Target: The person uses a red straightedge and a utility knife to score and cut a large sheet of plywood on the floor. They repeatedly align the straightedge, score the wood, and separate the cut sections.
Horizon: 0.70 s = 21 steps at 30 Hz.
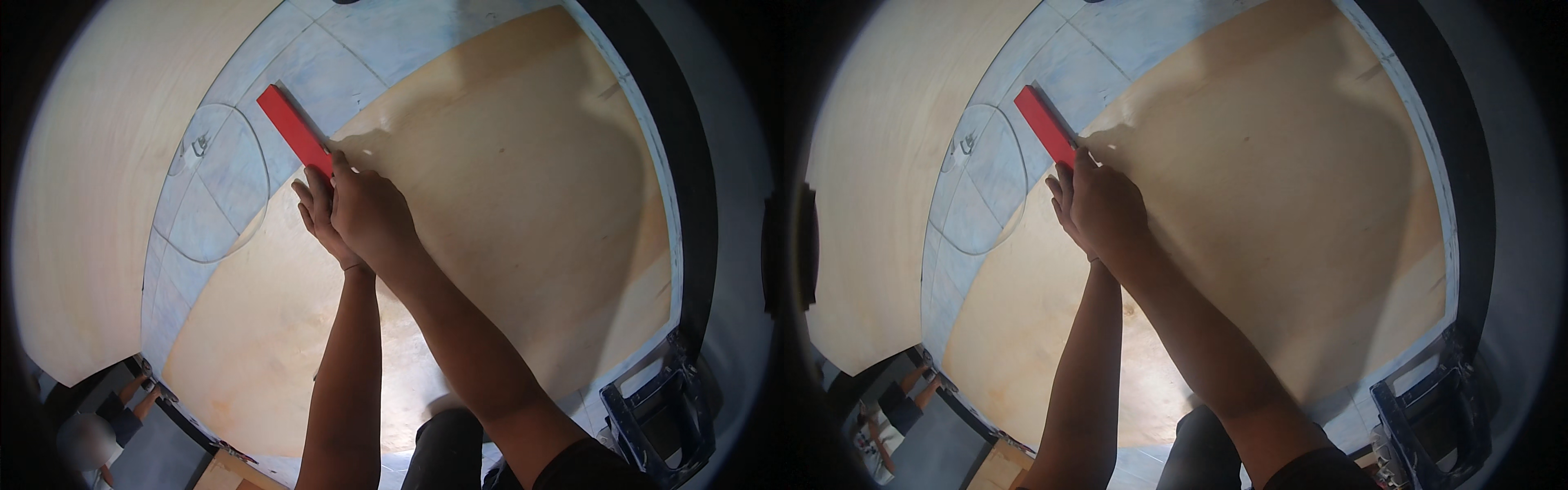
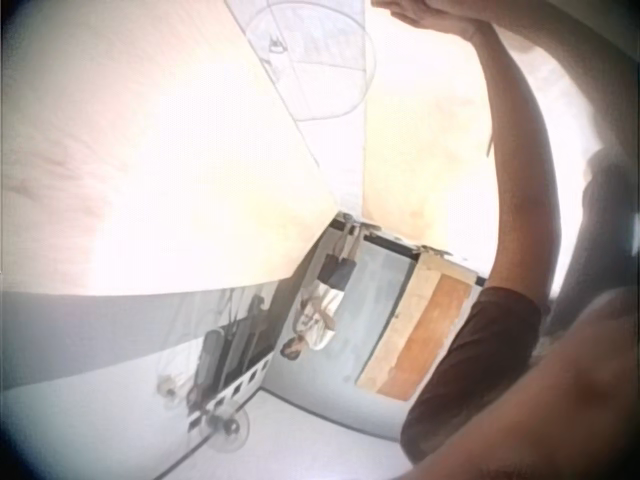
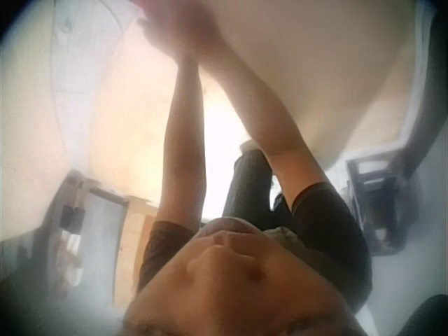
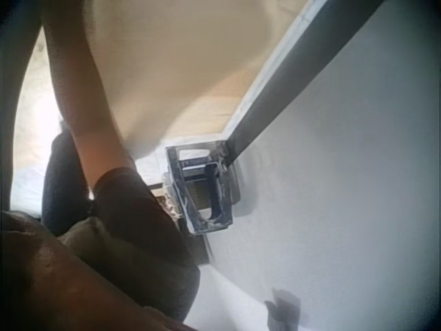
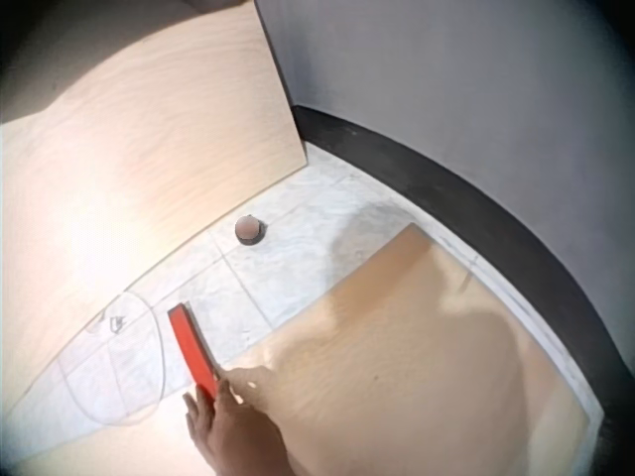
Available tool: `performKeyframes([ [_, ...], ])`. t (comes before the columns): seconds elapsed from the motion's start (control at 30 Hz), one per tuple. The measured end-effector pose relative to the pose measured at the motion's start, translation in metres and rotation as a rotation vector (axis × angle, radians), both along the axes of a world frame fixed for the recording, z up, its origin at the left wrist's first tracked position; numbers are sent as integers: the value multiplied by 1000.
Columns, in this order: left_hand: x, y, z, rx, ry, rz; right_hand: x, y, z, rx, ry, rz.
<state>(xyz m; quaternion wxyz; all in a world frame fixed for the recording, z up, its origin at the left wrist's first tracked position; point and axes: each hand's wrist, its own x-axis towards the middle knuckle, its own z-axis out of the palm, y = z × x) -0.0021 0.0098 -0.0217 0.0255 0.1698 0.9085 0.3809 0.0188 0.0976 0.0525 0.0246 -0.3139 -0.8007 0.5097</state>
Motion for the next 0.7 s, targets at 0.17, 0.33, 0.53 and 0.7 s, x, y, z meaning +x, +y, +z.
performKeyframes([
  [0.17, -5, -4, -8, -257, 66, 17, -1, -7, 14, 92, -44, -15],
  [0.33, -3, -7, -22, -165, 110, 20, 3, -8, 13, 157, -42, -37],
  [0.53, -2, -6, -18, -80, 79, 51, 16, -4, 12, 108, -136, 38],
  [0.7, 0, 0, -4, -93, 112, -5, 33, -1, 13, 59, -154, 83],
])
